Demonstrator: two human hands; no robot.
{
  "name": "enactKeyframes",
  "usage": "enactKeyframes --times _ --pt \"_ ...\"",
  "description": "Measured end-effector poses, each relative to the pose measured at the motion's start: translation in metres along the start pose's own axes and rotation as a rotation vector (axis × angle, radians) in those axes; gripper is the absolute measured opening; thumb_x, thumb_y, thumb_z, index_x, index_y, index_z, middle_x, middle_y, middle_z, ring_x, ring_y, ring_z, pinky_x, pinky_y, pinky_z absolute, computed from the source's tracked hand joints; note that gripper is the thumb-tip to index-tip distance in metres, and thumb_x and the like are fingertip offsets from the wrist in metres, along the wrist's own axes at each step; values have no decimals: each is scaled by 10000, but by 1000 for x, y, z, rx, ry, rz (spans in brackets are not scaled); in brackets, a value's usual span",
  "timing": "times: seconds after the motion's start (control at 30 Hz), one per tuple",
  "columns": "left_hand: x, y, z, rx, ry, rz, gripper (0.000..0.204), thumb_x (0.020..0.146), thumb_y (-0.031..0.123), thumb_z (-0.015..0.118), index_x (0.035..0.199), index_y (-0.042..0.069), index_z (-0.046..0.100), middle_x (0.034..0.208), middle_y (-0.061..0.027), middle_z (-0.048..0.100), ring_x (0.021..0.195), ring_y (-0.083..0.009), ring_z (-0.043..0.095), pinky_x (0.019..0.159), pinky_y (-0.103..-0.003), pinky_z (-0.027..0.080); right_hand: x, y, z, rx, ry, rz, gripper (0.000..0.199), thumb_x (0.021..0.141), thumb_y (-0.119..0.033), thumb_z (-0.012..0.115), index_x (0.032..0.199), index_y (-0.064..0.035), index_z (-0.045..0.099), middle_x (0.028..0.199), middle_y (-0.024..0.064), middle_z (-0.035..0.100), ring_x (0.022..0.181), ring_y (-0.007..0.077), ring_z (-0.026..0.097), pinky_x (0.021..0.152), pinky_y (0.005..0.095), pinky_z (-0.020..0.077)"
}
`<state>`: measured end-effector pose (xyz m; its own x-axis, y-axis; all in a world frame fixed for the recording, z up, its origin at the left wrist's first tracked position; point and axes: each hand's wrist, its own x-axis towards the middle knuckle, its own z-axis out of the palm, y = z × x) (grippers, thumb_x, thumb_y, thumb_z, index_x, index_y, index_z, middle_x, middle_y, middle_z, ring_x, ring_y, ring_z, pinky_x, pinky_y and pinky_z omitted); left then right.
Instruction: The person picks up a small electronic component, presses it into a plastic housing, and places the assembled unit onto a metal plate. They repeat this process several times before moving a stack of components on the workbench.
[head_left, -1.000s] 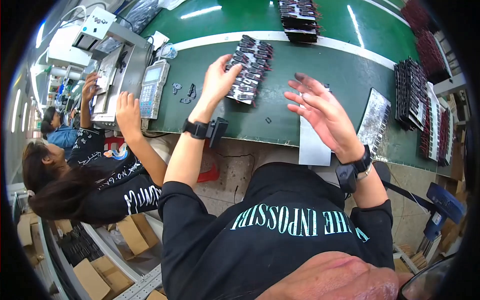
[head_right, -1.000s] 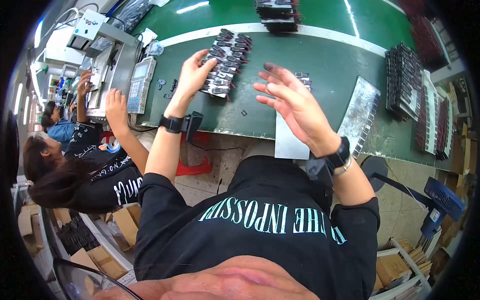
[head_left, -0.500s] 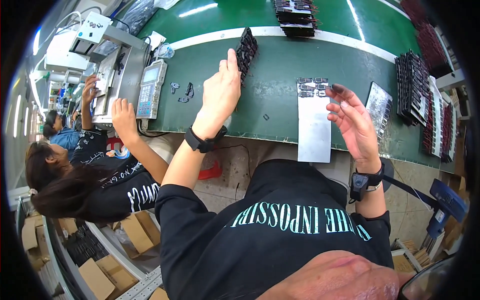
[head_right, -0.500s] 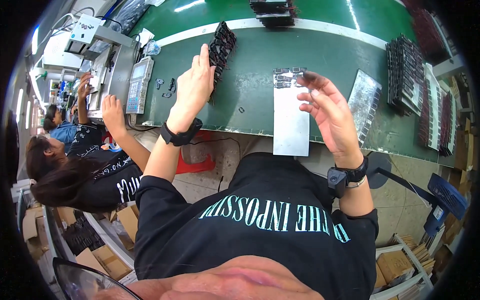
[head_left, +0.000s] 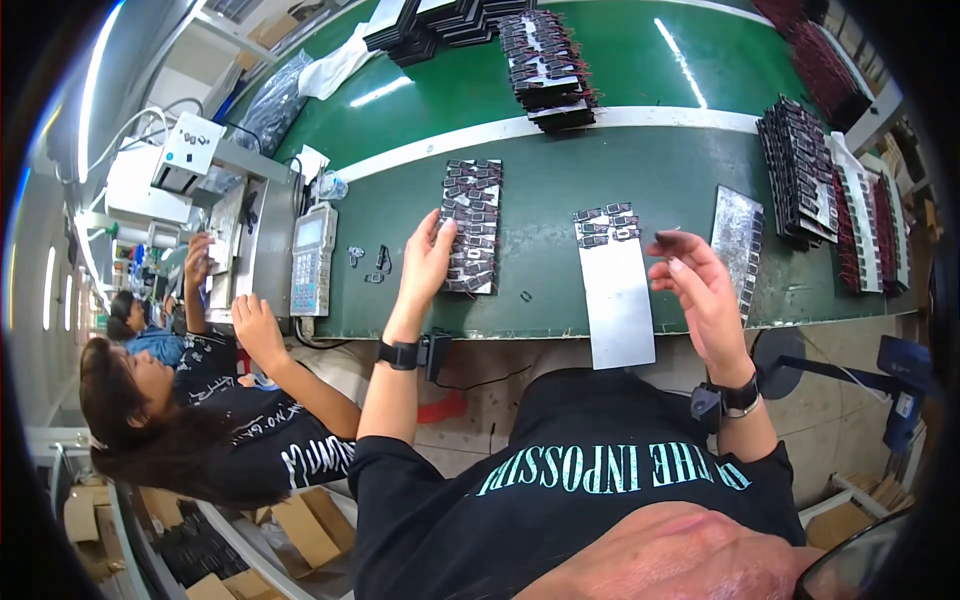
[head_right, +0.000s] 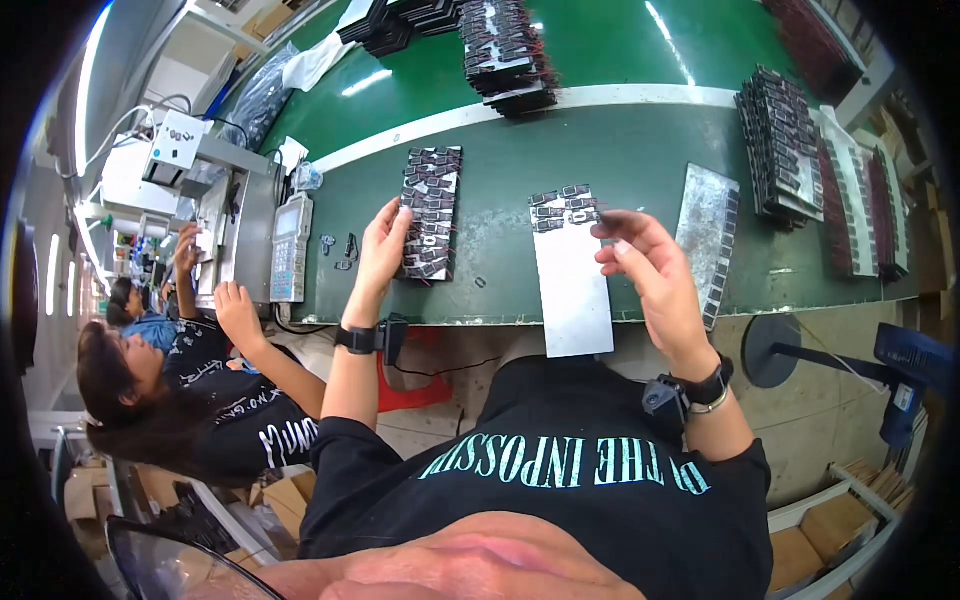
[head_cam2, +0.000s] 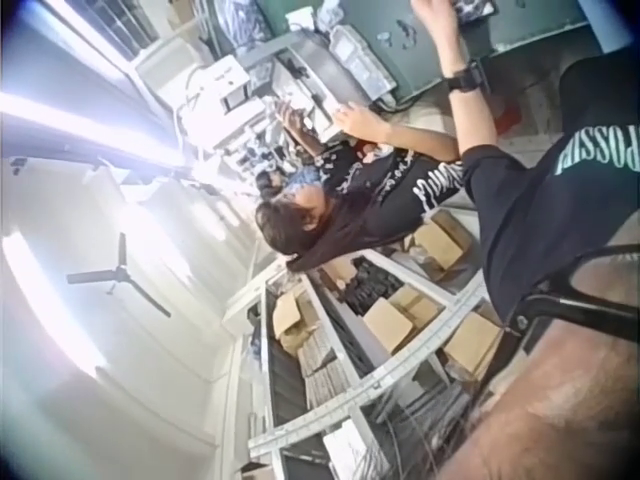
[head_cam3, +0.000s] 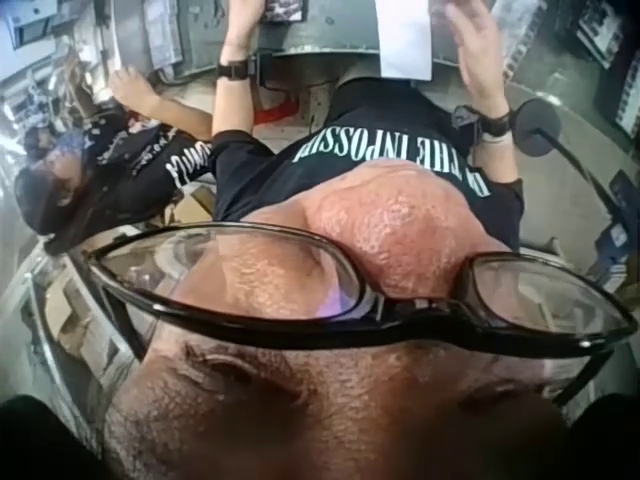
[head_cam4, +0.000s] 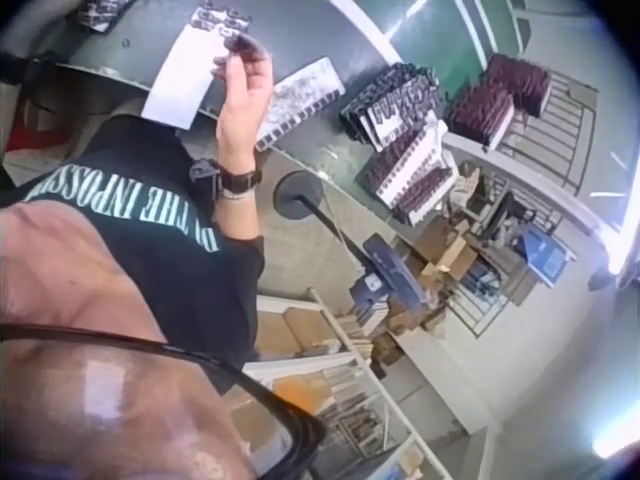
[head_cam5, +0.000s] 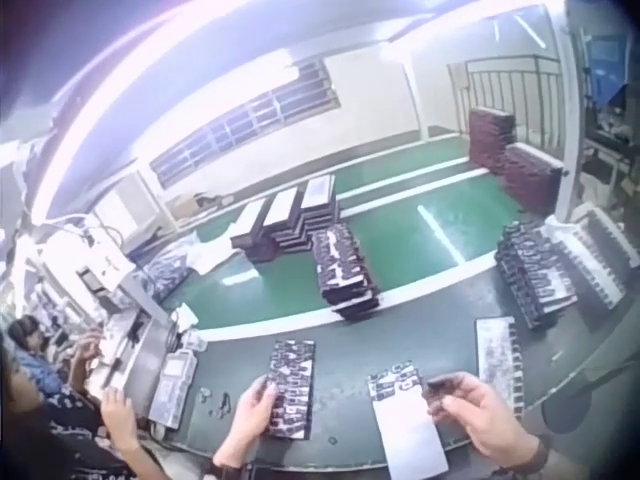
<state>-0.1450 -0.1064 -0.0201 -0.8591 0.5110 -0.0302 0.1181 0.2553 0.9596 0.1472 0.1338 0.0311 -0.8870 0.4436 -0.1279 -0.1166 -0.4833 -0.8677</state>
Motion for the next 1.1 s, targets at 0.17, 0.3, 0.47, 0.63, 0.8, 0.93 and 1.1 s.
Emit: enactKeyframes --times 0.17,0.3,0.47,0.63,0.8,0.93,1.1 --pt "-16 41 10 948 90 216 415 972 237 621 1297 -17 576 1132 -145 656 969 -276 648 842 -368 519 -30 12 -22 -550 267 -532 289 984 8 498 1270 14 542 1265 125 582 996 147 597 922 289 478" --pt "-9 80 26 1112 110 541 323 929 191 667 1210 34 638 1081 -153 643 973 -344 622 826 -413 514 -53 28 -70 -796 582 -913 285 972 84 474 1241 34 553 1285 144 552 1056 197 590 982 312 458" --pt "43 136 78 969 -19 1007 282 873 120 713 1153 99 687 1104 -135 645 1002 -321 619 837 -399 511 -67 49 -118 -901 863 -909 261 948 114 492 1171 29 600 1237 149 566 1105 232 569 937 327 491" --pt "108 150 120 1064 -46 1186 311 857 113 712 1167 117 682 1151 -110 648 1036 -317 617 868 -396 514 -70 63 -142 -931 842 -844 244 981 93 457 1182 42 586 1234 158 560 1083 239 591 967 347 494" --pt "131 151 140 1176 -48 1160 363 851 111 705 1210 140 660 1196 -83 647 1031 -286 633 866 -376 529 -73 64 -156 -998 754 -857 246 954 111 490 1164 39 598 1191 166 580 1027 266 615 894 357 538" --pt "135 152 145 1256 -86 1158 410 849 108 699 1251 157 635 1213 -76 643 1007 -264 646 835 -355 543 -75 57 -160 -1091 660 -858 251 921 127 526 1137 35 615 1147 165 599 988 285 631 851 364 554" --pt "135 151 151 1348 -102 1252 446 852 91 683 1285 168 610 1233 -79 632 984 -264 652 800 -348 553 -74 52 -161 -1157 610 -870 251 887 136 557 1101 31 635 1096 154 618 951 294 644 816 373 561"
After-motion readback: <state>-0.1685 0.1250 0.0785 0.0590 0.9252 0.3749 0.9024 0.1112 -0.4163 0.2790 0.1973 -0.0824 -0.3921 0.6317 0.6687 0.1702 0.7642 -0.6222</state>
